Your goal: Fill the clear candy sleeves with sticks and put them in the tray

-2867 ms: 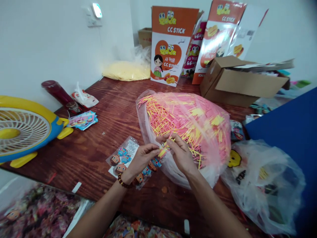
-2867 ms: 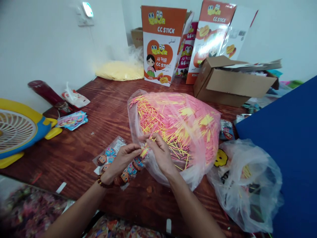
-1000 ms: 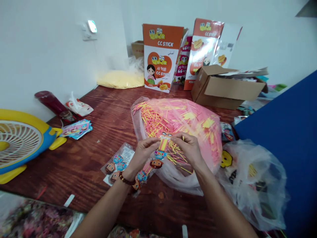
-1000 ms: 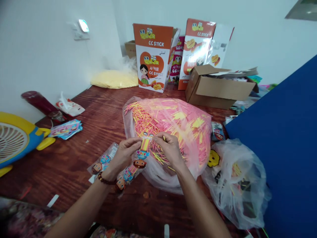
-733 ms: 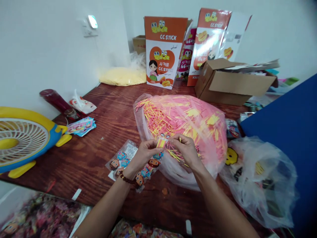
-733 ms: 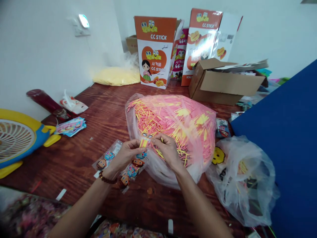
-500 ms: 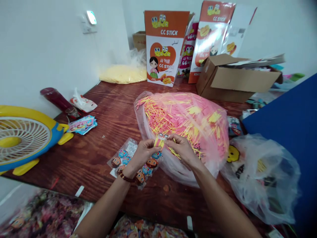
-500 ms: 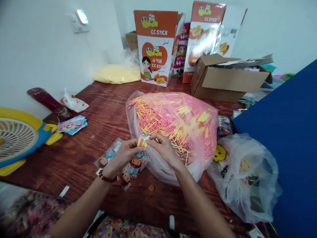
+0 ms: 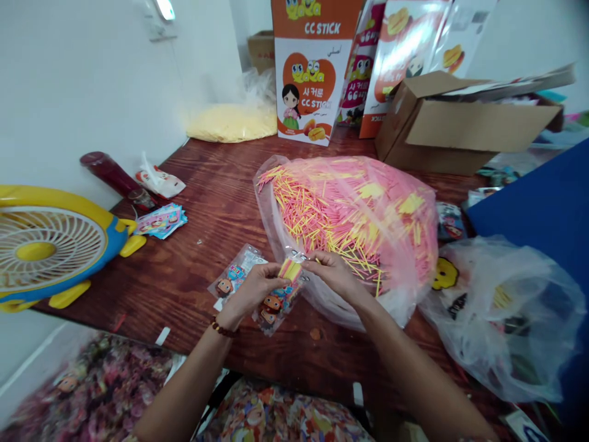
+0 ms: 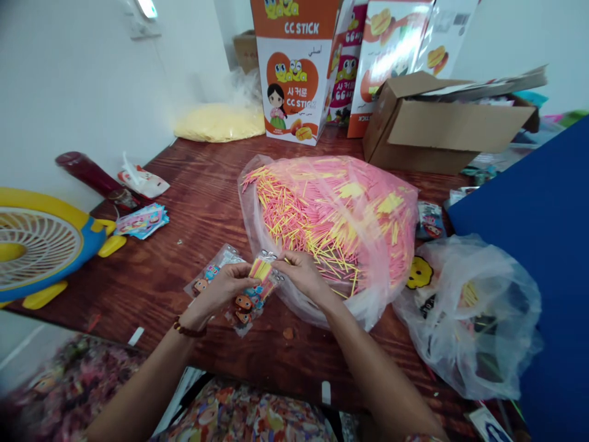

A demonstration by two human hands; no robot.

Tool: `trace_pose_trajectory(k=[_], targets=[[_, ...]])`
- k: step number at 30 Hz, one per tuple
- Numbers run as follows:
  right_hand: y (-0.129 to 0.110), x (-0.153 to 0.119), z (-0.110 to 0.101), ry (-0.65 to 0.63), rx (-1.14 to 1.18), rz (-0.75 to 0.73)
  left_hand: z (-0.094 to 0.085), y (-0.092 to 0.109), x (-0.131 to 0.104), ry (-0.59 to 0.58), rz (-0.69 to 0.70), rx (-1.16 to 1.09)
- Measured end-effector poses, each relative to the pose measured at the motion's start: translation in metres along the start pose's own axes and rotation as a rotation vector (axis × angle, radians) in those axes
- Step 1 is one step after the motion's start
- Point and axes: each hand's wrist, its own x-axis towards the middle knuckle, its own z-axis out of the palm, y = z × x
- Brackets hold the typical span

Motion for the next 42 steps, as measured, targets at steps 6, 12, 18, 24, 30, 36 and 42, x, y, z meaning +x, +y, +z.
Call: trace_pose_trajectory(k=[6,12,18,24,30,36,42], targets=[[0.003,-0.008,0.007,-0.069,-0.646,0.084,-0.009,-0.032,-0.022,0.168,0.138,0.445],[-0.002,-0.021,0.007,-0.056,-0.894,0.128,0.000,-0.063,-0.031,0.215,0.240,0.803],[0.020,-0.005,-0.066,0.119,-0.825,0.022,-0.015,-0.067,-0.026,0.315,0.293,0.786],[0.042,0.032,-0.125,0.102,-1.069,-0.070,-0.059,-0.042,-0.013,0.610,0.133,1.092],[0.042,0.061,-0.123,-0.086,-1.319,-0.144,-0.077,-0.042,0.007,0.677,-0.149,1.274],[0.045,0.069,-0.122,-0.142,-1.472,-0.274,-0.075,-0.044,0.011,0.679,-0.138,1.187],[0.055,0.067,-0.130,-0.174,-1.475,-0.326,-0.081,-0.045,0.015,0.702,-0.086,1.072]])
